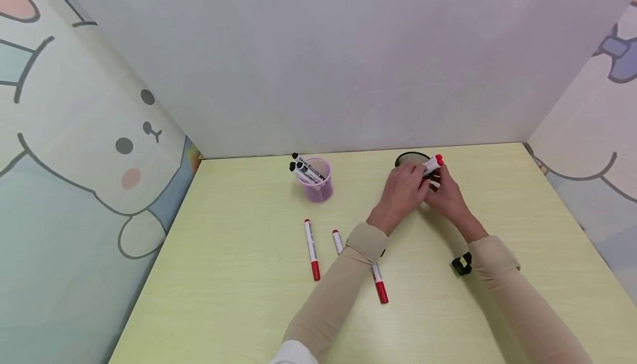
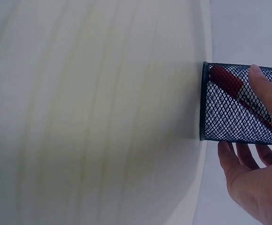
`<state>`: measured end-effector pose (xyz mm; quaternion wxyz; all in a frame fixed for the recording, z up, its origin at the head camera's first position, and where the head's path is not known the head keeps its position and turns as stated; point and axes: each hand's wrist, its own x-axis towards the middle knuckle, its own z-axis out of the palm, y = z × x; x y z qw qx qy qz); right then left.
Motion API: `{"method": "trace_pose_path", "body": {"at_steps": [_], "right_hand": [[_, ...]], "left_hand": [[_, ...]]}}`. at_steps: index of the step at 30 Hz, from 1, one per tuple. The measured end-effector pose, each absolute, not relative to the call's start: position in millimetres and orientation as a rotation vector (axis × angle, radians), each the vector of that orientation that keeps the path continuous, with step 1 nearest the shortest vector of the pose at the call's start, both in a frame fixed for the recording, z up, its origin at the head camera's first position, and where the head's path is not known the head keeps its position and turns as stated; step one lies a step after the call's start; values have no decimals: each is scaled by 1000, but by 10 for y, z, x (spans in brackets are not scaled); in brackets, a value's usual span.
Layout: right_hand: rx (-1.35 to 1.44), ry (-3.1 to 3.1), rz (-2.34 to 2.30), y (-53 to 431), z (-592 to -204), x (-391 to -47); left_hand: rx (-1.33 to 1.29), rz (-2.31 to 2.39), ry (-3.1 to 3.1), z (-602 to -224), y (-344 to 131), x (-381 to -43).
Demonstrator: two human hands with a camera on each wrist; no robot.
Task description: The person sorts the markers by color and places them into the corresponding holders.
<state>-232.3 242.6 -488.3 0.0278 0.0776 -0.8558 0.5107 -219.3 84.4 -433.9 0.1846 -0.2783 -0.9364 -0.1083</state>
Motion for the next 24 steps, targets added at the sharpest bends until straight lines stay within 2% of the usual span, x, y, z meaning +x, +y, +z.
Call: {"method": "trace_pose_path", "body": {"at_steps": [24], "right_hand": [[255, -2616, 1595, 2427, -4876, -2315]], "left_hand": [[-693, -427, -2529, -4244, 614, -1928]]}}
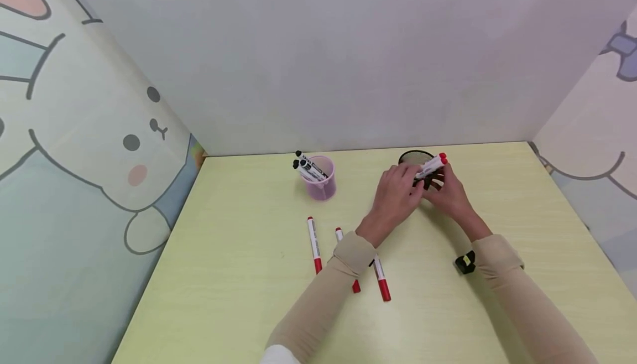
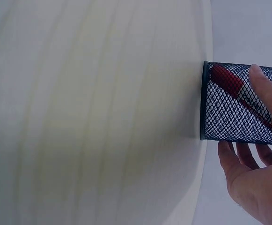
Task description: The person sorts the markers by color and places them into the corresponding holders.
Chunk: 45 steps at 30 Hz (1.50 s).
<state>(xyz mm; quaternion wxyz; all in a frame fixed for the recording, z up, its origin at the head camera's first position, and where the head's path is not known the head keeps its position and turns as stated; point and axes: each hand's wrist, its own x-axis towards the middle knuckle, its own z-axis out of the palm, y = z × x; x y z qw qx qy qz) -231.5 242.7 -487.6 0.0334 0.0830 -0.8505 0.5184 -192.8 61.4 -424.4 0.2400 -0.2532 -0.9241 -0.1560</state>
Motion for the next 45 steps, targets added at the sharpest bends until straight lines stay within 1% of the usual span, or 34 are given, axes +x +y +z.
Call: {"method": "trace_pose_path", "body": {"at_steps": [7, 24, 45], "right_hand": [[226, -2642, 1593, 2448, -4870, -2328], [185, -2652, 1616, 2430, -4867, -2303], [205, -2635, 1620, 2426, -4900, -2324]], "left_hand": [[-721, -451, -2523, -4255, 527, -1839], [-678, -388, -2511, -4350, 214, -1612], [-560, -439, -2539, -4440, -283, -1382]]}}
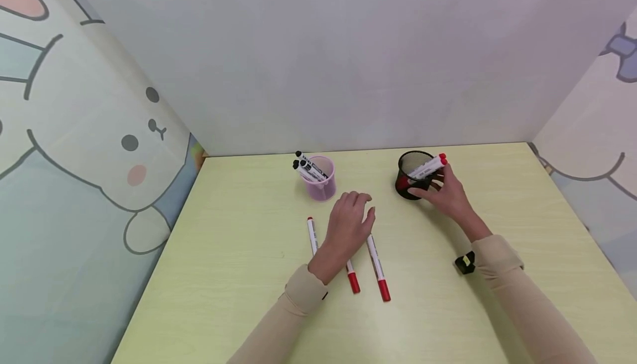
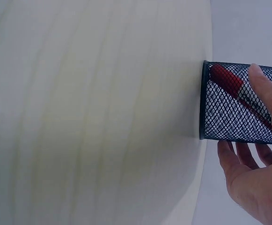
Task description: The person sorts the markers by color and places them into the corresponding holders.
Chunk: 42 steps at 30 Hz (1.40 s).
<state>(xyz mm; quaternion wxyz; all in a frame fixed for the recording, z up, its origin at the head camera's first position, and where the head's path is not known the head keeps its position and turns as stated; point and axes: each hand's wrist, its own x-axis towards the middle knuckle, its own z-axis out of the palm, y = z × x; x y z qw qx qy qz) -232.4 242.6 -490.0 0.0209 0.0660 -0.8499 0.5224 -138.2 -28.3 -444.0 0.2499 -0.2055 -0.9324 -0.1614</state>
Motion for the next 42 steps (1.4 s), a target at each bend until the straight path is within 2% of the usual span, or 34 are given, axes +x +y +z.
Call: {"method": "trace_pose_path", "body": {"at_steps": [19, 42], "right_hand": [[198, -2648, 1622, 2425, -4898, -2326], [188, -2658, 1622, 2432, -4881, -2319]], "left_hand": [[-350, -510, -2606, -4533, -687, -1133], [94, -630, -2909, -4643, -1051, -926]]}}
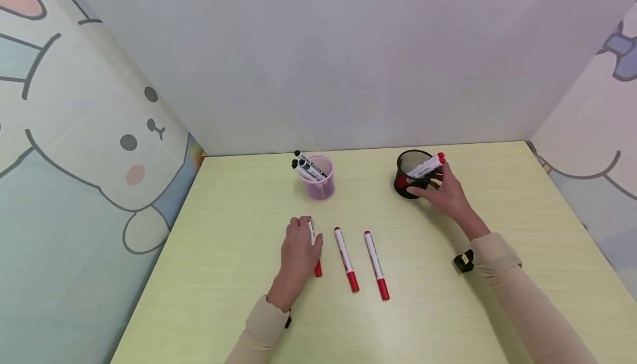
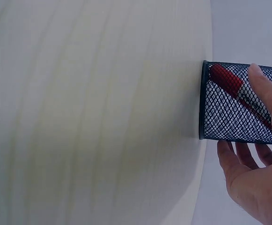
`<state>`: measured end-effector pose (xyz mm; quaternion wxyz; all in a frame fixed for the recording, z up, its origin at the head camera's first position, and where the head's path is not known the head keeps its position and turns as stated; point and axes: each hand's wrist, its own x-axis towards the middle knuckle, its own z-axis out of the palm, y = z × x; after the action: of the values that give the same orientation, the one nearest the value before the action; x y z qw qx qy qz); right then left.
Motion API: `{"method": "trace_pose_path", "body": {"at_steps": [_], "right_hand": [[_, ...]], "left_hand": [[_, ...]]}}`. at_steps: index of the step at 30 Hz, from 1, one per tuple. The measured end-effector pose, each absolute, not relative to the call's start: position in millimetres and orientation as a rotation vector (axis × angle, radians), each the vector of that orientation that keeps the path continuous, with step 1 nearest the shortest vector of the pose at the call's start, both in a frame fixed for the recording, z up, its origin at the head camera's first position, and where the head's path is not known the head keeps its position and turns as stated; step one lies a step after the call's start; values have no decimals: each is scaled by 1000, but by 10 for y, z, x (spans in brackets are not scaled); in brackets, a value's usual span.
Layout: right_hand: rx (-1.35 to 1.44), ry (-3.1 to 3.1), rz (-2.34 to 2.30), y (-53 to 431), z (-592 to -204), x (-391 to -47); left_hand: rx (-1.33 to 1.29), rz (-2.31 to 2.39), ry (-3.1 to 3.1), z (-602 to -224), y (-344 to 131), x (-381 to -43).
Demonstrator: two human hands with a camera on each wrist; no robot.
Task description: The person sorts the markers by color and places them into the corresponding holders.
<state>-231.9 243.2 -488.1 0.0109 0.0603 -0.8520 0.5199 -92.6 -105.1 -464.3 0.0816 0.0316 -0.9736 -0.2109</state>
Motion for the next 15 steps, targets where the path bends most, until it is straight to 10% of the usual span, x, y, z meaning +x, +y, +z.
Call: {"method": "trace_pose_path", "body": {"at_steps": [15], "right_hand": [[160, -2676, 1642, 2442, -4857, -2291]], "left_hand": [[202, -868, -2946, -4769, -1130, -972]]}}
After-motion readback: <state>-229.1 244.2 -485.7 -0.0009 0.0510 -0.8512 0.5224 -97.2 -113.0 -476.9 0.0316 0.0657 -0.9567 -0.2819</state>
